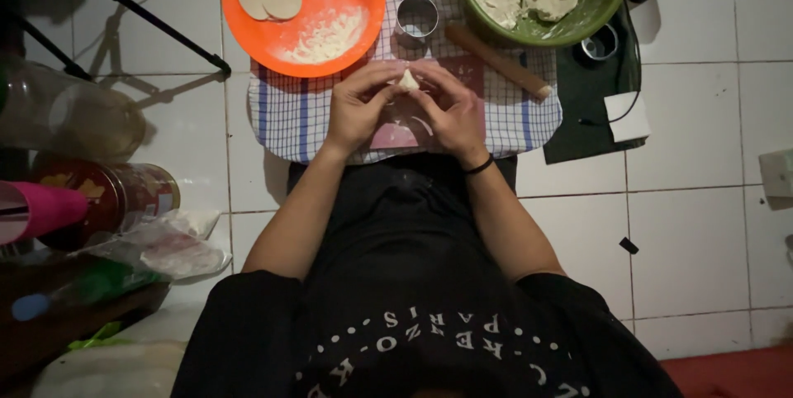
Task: Filling small portions of dough with sugar and sealing them into balls by hand.
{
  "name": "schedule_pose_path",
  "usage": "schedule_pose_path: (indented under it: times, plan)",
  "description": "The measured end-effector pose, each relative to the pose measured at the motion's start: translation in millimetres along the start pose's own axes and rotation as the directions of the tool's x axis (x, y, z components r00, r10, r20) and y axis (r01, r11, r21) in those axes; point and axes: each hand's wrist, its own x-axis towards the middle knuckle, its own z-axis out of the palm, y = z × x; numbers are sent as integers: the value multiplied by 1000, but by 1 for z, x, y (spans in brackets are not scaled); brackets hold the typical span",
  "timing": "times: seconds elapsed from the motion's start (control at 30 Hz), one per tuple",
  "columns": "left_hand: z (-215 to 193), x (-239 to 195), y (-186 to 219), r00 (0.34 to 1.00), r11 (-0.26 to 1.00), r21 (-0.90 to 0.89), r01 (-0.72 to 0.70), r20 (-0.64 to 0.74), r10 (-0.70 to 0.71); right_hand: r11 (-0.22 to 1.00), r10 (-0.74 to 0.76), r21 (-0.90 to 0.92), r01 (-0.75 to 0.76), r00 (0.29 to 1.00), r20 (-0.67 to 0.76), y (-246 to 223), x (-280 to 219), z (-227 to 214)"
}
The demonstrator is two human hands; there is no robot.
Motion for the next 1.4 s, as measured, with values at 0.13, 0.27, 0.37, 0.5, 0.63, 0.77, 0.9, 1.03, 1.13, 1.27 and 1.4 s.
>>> schedule_pose_path:
  times: [0.13, 0.27, 0.37, 0.5, 0.63, 0.77, 0.9, 1.03, 1.13, 1.27, 1.4]
  plan:
    - [1, 2, 6, 1000, 1000, -6, 6, -11, -6, 997, -25, -70, 26, 1000, 13, -2, 2, -2]
    - [1, 1, 9, 1000, 998, -56, -13, -2, 13, 988, -19, -154, 21, 1000, 12, 5, 0, -3]
    - [-3, -1, -7, 1000, 1000, -26, -17, -7, 16, 979, -27, -199, 36, 999, 47, 9, 1, -6]
    - [-2, -3, -15, 999, 998, -44, -38, 25, 39, 977, -55, -205, 58, 998, 24, 14, -3, -6]
    - [6, -1, 2, 995, 997, -4, 78, -65, -78, 973, -21, -230, 20, 1000, -4, 2, 0, -2]
    - [3, 3, 14, 981, 986, 20, 166, -101, -164, 979, -84, -187, 81, 996, -7, -9, 2, 7]
    - [2, 3, 15, 967, 973, -47, 226, -109, -230, 976, -47, -213, 38, 998, -38, -5, 0, 5]
    - [-1, 1, 11, 977, 978, 41, 204, -67, -201, 992, -55, -118, 53, 998, -16, -2, 3, -1]
    - [-2, -1, -1, 994, 992, 67, 105, -41, -103, 999, -7, -42, 7, 1000, -10, 3, 1, -1]
    - [-1, 0, 2, 998, 997, 63, 50, 43, -53, 997, 54, -45, -55, 998, -34, 4, -2, -4]
    - [5, 3, 11, 1000, 1000, 13, 4, 15, -4, 999, 39, -19, -40, 999, -27, 1, 1, -3]
